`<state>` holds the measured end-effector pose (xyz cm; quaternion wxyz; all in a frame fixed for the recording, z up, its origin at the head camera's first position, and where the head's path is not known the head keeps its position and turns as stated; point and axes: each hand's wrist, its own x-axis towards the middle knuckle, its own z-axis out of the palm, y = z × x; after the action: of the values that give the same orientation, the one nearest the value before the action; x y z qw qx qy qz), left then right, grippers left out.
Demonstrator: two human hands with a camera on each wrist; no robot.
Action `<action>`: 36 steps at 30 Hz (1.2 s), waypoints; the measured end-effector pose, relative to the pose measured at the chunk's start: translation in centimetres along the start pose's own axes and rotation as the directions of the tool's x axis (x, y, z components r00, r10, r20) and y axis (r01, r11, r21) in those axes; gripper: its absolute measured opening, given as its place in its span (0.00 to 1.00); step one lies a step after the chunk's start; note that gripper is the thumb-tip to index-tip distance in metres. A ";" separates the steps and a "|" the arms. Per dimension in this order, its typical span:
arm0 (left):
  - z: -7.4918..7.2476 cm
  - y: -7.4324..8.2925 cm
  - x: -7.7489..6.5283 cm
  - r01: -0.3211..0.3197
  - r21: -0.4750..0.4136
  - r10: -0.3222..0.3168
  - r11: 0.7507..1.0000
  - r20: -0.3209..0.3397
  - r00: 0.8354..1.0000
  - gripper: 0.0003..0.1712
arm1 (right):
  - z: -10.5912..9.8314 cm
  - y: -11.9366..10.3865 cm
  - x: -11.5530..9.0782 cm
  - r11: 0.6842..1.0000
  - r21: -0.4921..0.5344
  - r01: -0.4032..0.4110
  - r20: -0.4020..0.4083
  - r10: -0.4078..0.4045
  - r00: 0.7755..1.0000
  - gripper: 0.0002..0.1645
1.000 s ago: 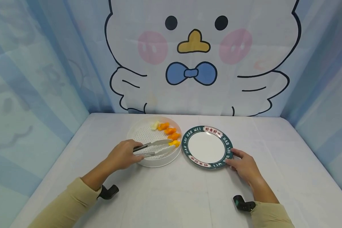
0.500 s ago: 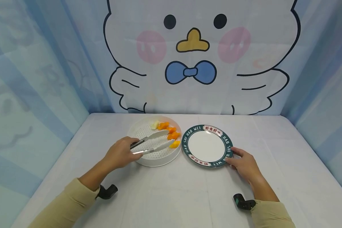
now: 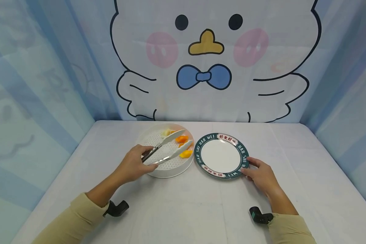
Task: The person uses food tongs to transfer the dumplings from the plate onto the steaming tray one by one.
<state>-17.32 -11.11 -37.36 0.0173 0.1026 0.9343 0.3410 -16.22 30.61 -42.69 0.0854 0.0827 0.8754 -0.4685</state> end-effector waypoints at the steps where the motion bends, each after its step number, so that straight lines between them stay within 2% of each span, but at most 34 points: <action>1: 0.1 0.1 -0.1 -0.005 -0.016 0.005 1.000 -0.003 1.000 0.39 | 0.0 0.0 0.0 1.000 0.000 0.002 0.000 -0.002 1.000 0.44; 7: 1.2 0.9 -0.7 -0.034 -0.096 0.032 0.995 -0.022 0.999 0.39 | 0.1 0.2 0.2 1.000 -0.006 0.008 -0.003 -0.008 1.000 0.43; 13: 2.5 1.9 -1.3 -0.108 -0.095 0.104 0.990 -0.054 0.993 0.38 | 0.0 0.1 0.1 1.000 0.000 0.010 -0.003 -0.010 1.000 0.43; 21: 5.2 3.2 -1.7 -0.173 -0.065 0.171 0.983 -0.034 0.985 0.33 | 0.0 -0.1 -0.1 1.000 -0.001 0.002 0.002 -0.002 1.000 0.44; 28: 7.2 4.5 -1.9 -0.163 -0.021 0.162 0.986 -0.027 0.986 0.33 | 0.0 -0.2 0.0 1.000 -0.006 -0.010 0.000 0.010 1.000 0.44; 36: 8.5 5.8 -2.1 -0.087 0.067 0.087 0.994 0.000 0.996 0.34 | -0.1 -0.3 0.0 1.000 -0.017 -0.007 0.004 0.007 1.000 0.44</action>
<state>-13.32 -1.80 -40.24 -0.0022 0.1434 0.9398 0.3102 -16.25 30.54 -42.40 0.0894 0.0842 0.8788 -0.4611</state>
